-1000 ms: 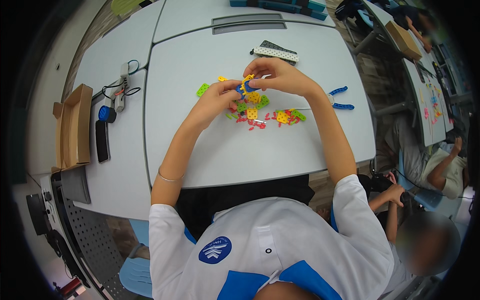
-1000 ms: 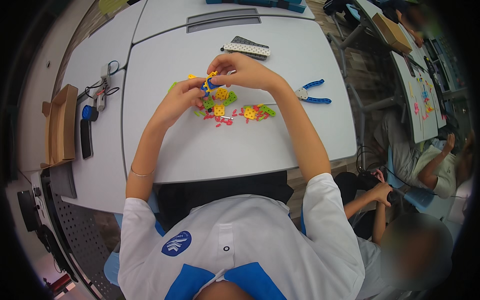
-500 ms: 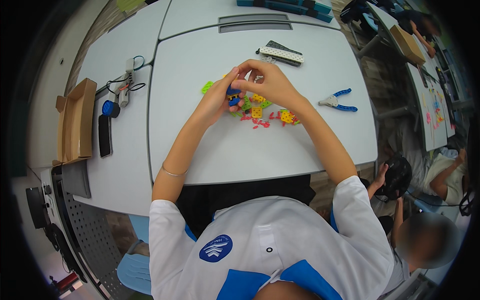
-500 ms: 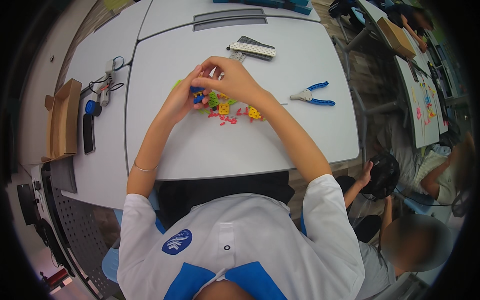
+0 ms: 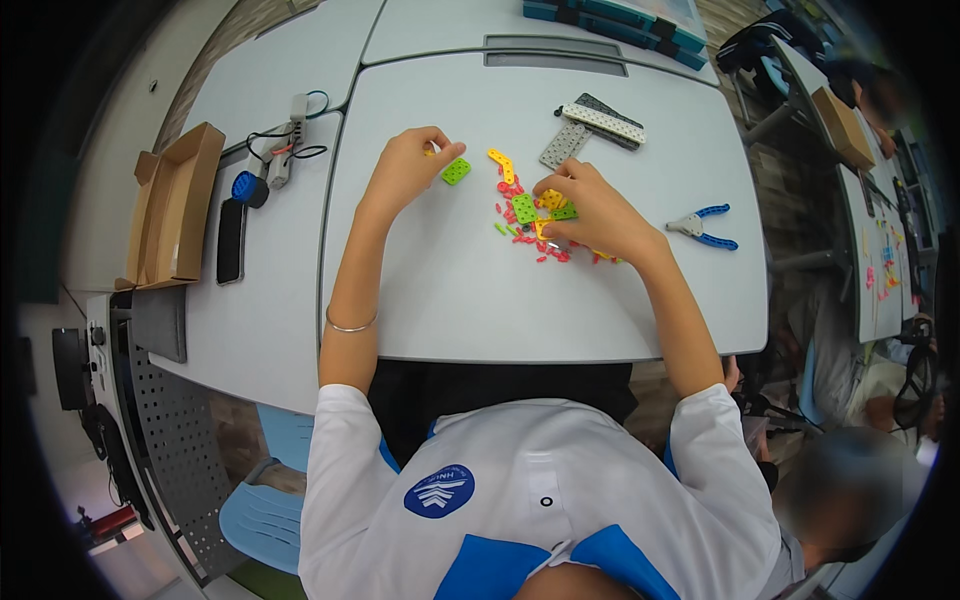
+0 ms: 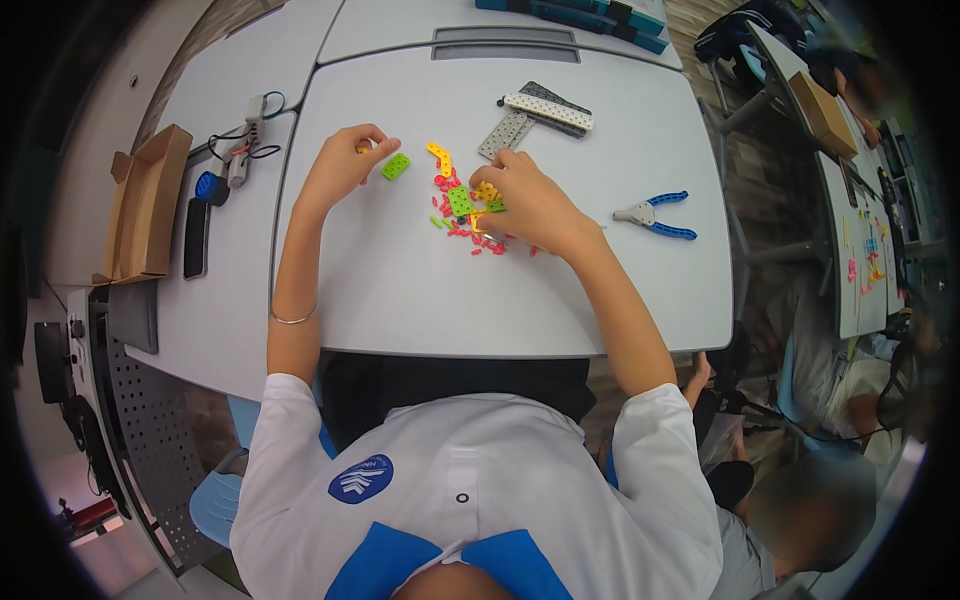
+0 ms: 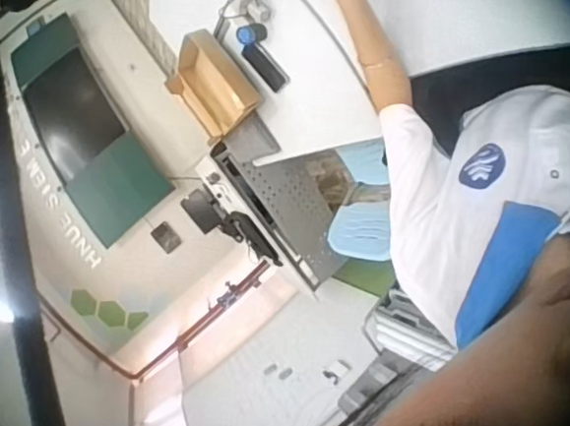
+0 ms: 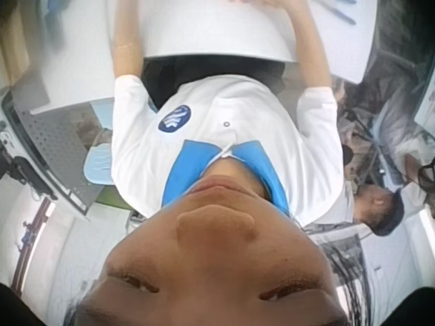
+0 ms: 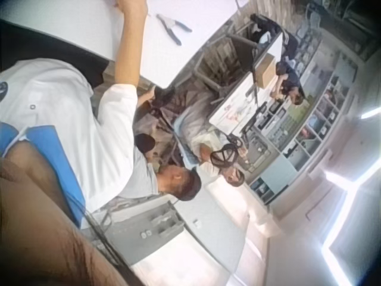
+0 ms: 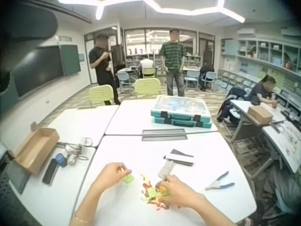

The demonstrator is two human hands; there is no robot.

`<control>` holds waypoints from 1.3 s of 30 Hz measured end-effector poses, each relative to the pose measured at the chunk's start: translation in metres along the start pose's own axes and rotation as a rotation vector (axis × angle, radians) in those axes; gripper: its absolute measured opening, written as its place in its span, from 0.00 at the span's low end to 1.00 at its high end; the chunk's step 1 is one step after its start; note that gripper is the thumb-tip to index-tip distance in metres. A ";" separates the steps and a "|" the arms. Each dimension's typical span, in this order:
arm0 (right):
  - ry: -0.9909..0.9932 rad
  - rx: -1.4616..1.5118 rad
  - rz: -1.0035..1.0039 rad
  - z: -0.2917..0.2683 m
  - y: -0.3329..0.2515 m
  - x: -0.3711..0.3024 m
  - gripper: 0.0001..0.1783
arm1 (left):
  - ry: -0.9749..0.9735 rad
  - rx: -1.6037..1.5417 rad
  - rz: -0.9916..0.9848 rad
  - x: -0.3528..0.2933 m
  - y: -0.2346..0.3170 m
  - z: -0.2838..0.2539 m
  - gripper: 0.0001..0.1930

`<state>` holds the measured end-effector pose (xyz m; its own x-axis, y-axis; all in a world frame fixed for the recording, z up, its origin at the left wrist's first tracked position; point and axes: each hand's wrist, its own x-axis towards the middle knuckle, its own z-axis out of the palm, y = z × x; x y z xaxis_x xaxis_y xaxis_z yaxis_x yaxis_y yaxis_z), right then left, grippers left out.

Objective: The person assembles colorful plastic building blocks into a small structure on a white table. They then disassemble the structure, sort the pieces, and open a transparent storage case containing additional components and tools.

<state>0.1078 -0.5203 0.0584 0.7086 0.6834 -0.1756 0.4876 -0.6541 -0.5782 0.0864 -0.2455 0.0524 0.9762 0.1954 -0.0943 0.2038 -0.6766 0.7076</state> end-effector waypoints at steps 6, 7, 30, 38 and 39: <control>0.036 0.095 -0.041 0.001 0.014 0.004 0.23 | 0.011 0.322 0.076 -0.010 -0.013 0.021 0.20; 0.050 0.103 -0.039 0.002 0.014 0.004 0.22 | -0.036 0.297 0.049 -0.008 -0.013 0.019 0.20; -0.098 0.080 0.059 -0.015 0.023 0.001 0.16 | -0.570 -0.744 -0.052 0.001 0.011 0.033 0.15; 0.049 0.056 -0.145 -0.004 0.028 -0.006 0.12 | -0.288 0.298 0.410 -0.039 0.036 0.055 0.13; 0.030 0.026 -0.158 -0.006 0.027 -0.005 0.12 | -0.292 0.327 0.409 -0.041 0.038 0.054 0.14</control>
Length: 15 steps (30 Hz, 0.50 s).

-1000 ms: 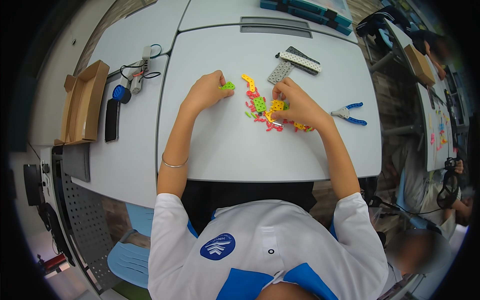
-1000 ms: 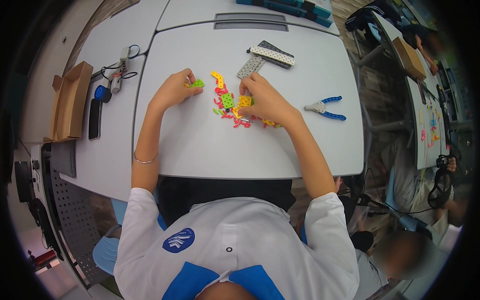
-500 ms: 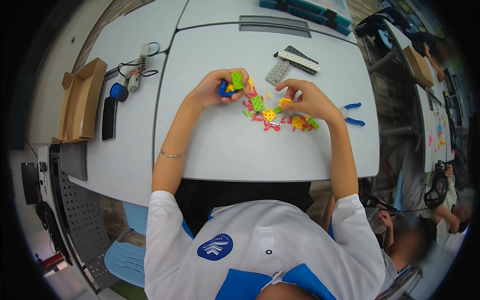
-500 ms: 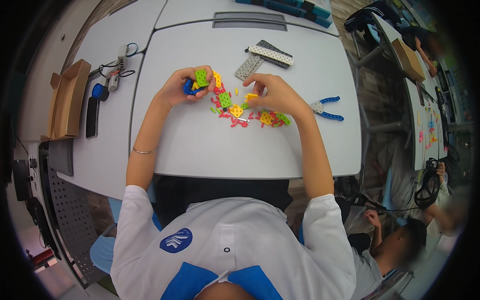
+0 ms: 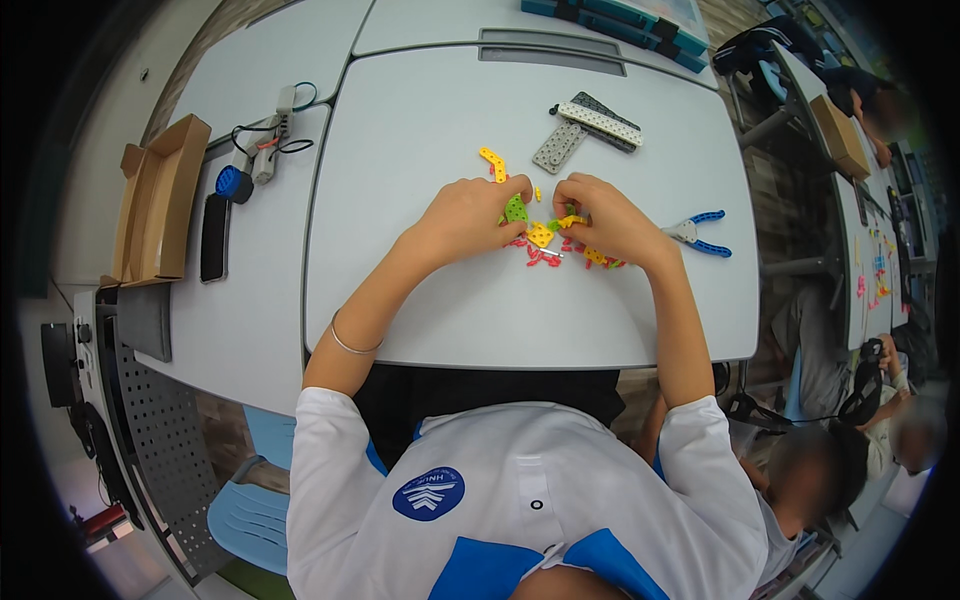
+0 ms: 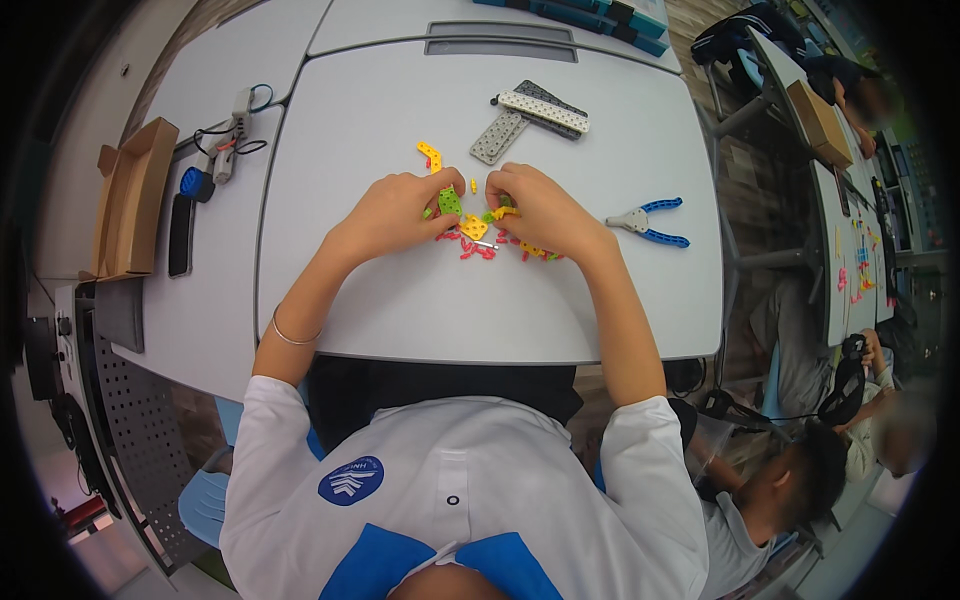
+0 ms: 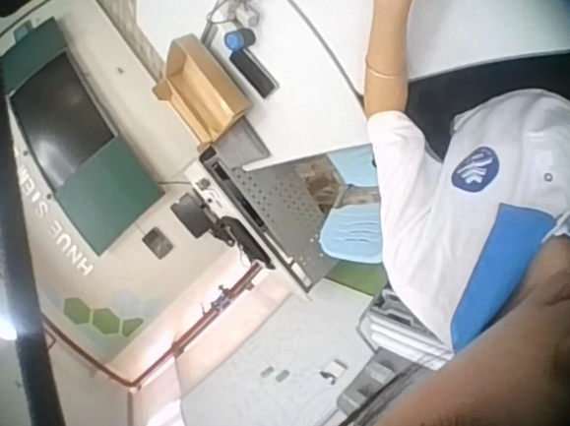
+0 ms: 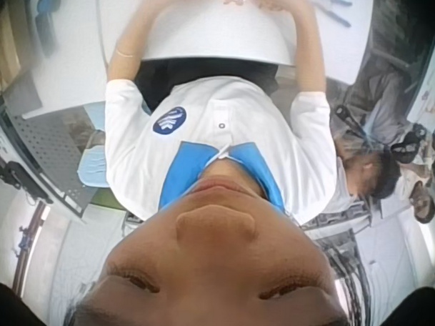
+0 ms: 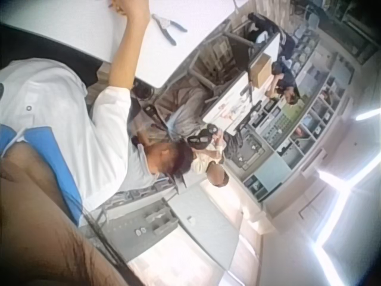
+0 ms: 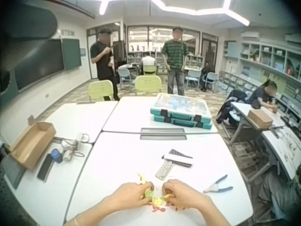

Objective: The person assembles colorful plastic building blocks into a small structure on a white table. They then disassemble the structure, sort the pieces, and open a transparent storage case containing additional components and tools.

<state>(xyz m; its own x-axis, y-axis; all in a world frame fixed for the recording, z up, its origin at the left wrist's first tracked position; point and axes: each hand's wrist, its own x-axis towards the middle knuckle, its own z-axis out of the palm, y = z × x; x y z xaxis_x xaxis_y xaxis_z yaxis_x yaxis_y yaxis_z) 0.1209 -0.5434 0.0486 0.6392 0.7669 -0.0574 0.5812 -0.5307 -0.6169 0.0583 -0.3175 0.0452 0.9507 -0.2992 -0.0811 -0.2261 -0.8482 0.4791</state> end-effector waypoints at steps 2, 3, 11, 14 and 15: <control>-0.050 0.076 0.073 -0.002 -0.001 0.002 0.13 | -0.006 0.017 -0.012 -0.001 -0.001 0.000 0.16; -0.075 0.114 0.109 -0.003 -0.002 0.003 0.13 | -0.003 0.007 -0.020 -0.001 -0.003 0.001 0.16; -0.101 0.289 0.073 0.007 -0.011 0.004 0.19 | 0.015 0.006 -0.017 0.000 -0.011 0.001 0.21; -0.120 0.254 0.174 0.004 -0.021 0.006 0.20 | 0.057 -0.021 -0.008 0.001 -0.011 0.001 0.18; -0.127 0.243 0.207 0.003 -0.023 0.006 0.20 | 0.057 -0.060 -0.020 0.002 -0.011 0.000 0.17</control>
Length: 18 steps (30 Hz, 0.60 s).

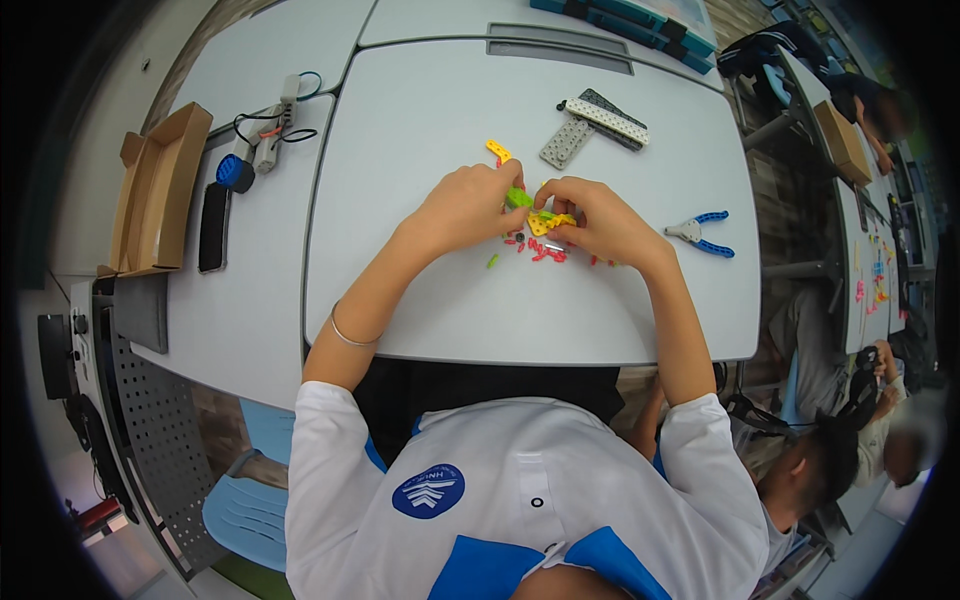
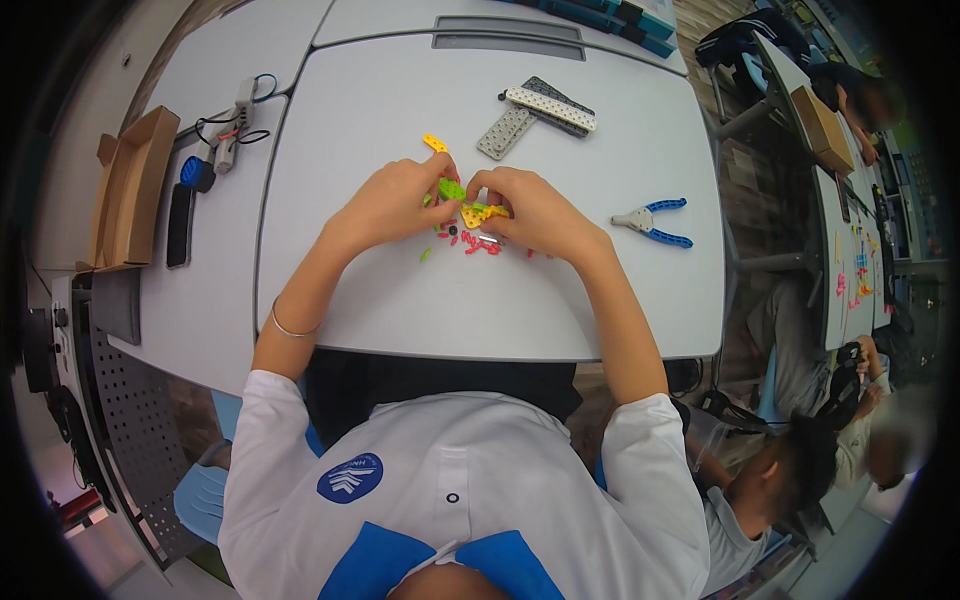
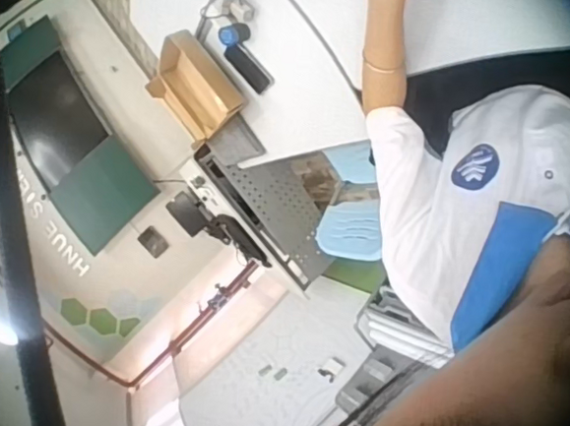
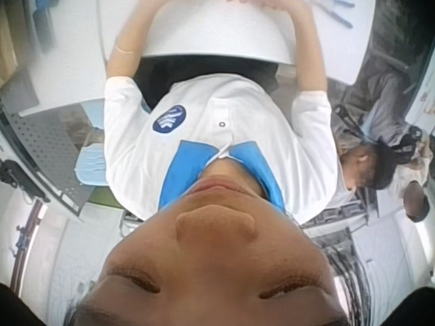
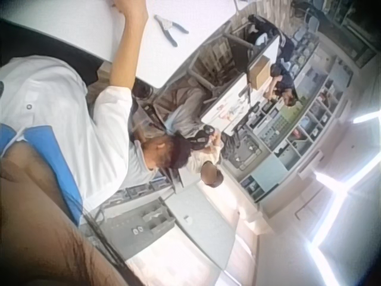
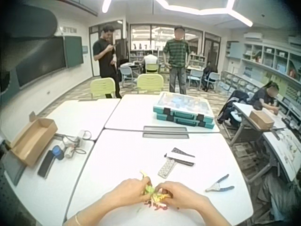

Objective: The person assembles colorful plastic building blocks into a small structure on a white table. They then disassemble the structure, sort the pieces, and open a transparent storage case containing additional components and tools.

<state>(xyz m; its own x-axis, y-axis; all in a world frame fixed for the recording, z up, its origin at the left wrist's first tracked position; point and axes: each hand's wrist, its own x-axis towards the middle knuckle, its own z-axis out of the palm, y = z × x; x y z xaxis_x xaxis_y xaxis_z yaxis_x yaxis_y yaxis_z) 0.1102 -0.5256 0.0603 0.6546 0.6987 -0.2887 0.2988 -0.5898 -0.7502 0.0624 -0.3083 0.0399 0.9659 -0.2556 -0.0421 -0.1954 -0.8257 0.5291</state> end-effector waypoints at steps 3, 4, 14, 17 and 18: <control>-0.006 -0.041 -0.042 0.000 0.004 0.002 0.18 | 0.039 -0.048 -0.015 0.004 -0.003 0.002 0.16; 0.053 -0.060 -0.124 0.003 0.010 0.002 0.17 | 0.058 -0.055 -0.014 0.005 -0.004 0.003 0.15; 0.048 -0.034 -0.177 -0.003 0.012 0.003 0.18 | -0.261 -1.514 -0.256 0.018 -0.029 -0.020 0.15; 0.113 0.061 -0.202 -0.010 0.014 0.005 0.17 | -0.397 -1.887 -0.243 0.024 -0.051 0.001 0.13; 0.147 0.105 -0.217 -0.011 0.016 0.006 0.17 | -0.428 -1.947 -0.274 0.025 -0.054 0.006 0.14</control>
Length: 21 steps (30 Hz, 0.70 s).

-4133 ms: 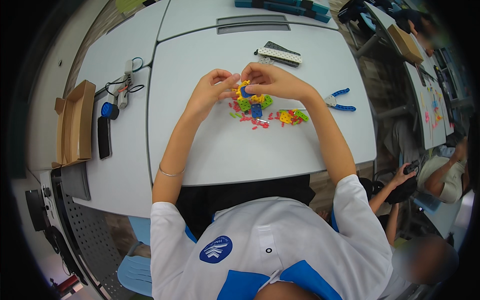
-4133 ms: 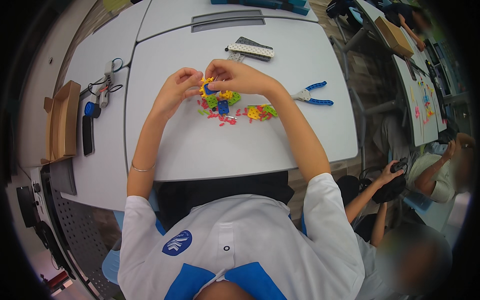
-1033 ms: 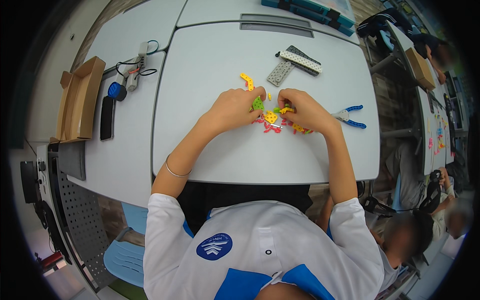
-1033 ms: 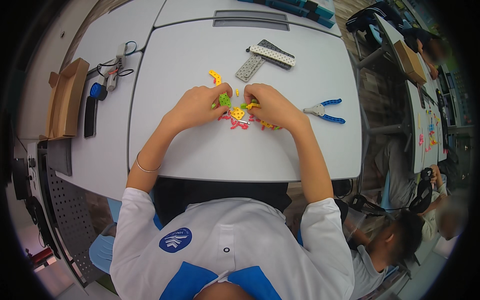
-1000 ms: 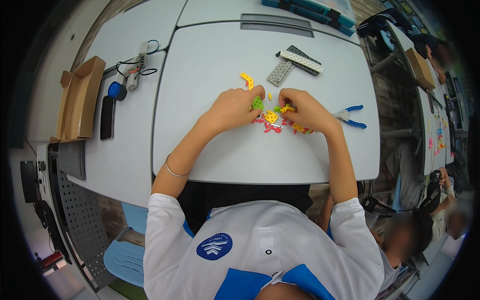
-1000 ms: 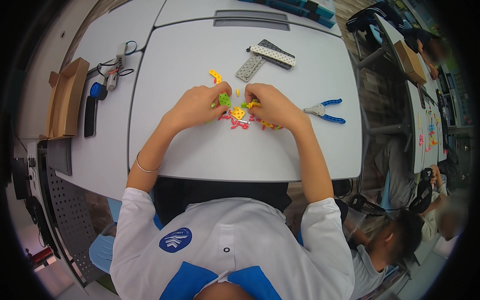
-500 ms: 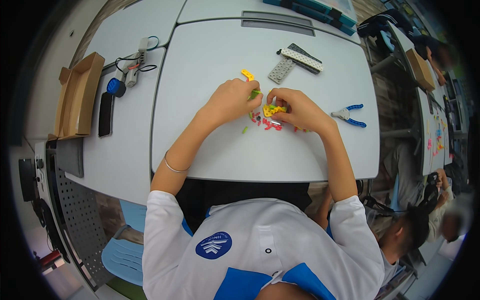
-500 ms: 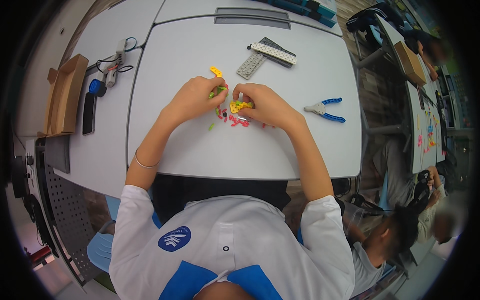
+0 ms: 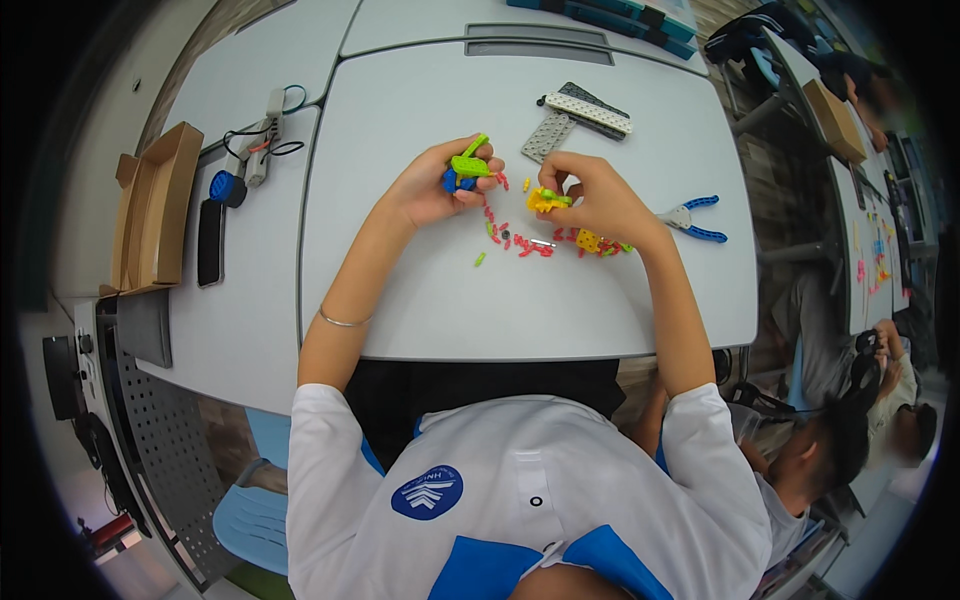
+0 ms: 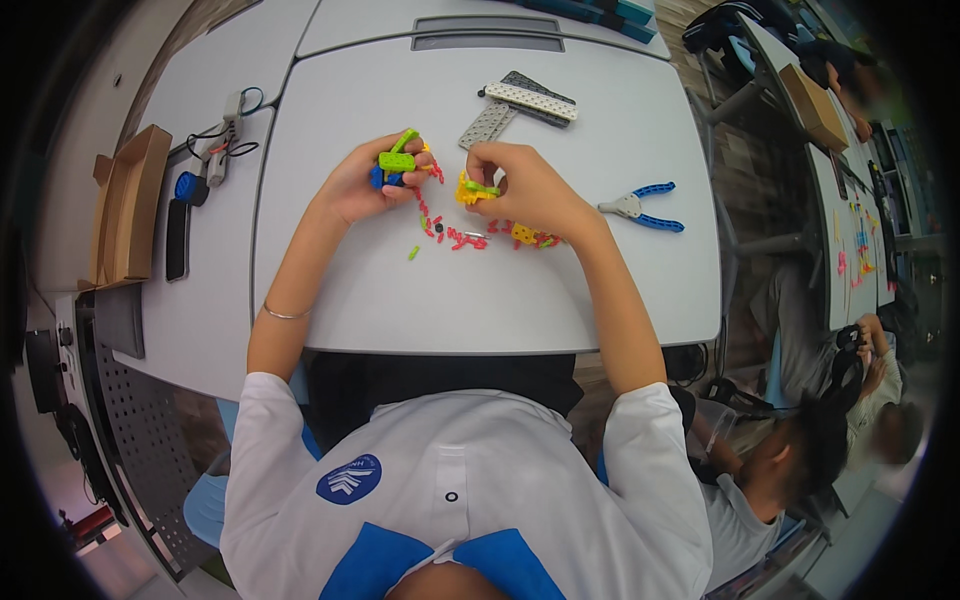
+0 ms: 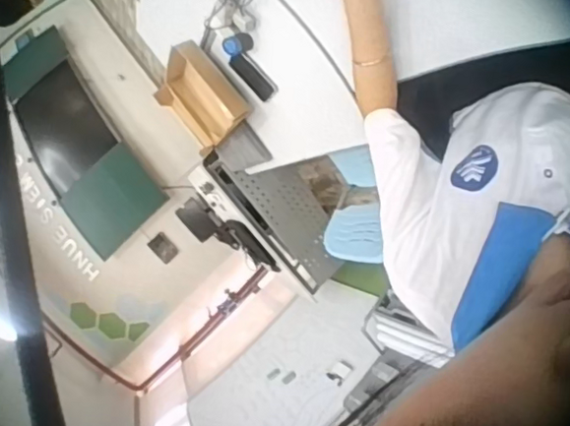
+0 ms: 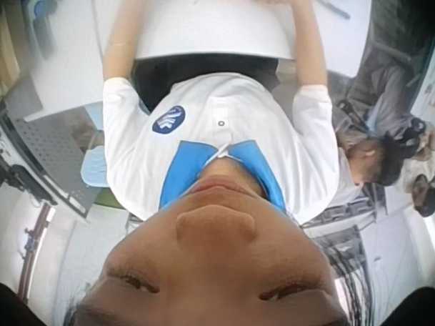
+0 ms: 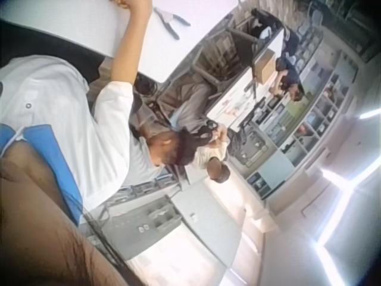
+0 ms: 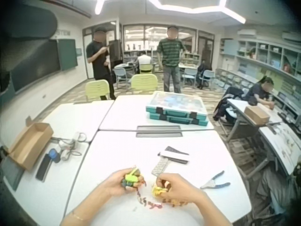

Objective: The person assembles colorful plastic building blocks into a small structure on a white table. They then disassemble the structure, sort the pieces, and open a transparent storage case containing additional components and tools.

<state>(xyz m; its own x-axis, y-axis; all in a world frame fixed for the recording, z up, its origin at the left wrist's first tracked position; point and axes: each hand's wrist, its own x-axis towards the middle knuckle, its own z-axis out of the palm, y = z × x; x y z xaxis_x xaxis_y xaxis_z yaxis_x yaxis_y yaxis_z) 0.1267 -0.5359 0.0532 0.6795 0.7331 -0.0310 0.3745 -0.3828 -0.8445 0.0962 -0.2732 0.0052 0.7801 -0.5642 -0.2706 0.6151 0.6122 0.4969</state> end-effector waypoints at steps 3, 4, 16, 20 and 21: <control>0.214 0.264 -0.164 0.001 -0.001 0.001 0.16 | 0.108 -0.078 -0.064 0.004 -0.012 0.020 0.14; 0.238 0.311 -0.176 0.004 -0.003 0.003 0.16 | 0.172 -0.084 -0.074 0.004 -0.016 0.028 0.15; 0.231 0.286 -0.124 0.004 -0.012 -0.002 0.16 | 0.159 -0.090 -0.038 0.008 -0.043 0.057 0.18; 0.245 0.202 -0.080 -0.022 -0.014 -0.011 0.14 | 0.242 -0.107 0.008 0.006 -0.039 0.061 0.15; 0.214 0.073 -0.048 -0.031 -0.014 -0.017 0.14 | 0.273 -0.097 0.033 0.005 -0.037 0.060 0.14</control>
<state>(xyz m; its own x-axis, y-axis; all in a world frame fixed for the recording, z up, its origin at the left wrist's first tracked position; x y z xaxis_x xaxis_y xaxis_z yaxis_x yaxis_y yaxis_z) 0.1297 -0.5608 0.0823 0.7829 0.6108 0.1180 0.3687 -0.3029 -0.8788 0.0703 -0.3319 0.0350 0.7935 -0.3812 -0.4743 0.5870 0.6853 0.4311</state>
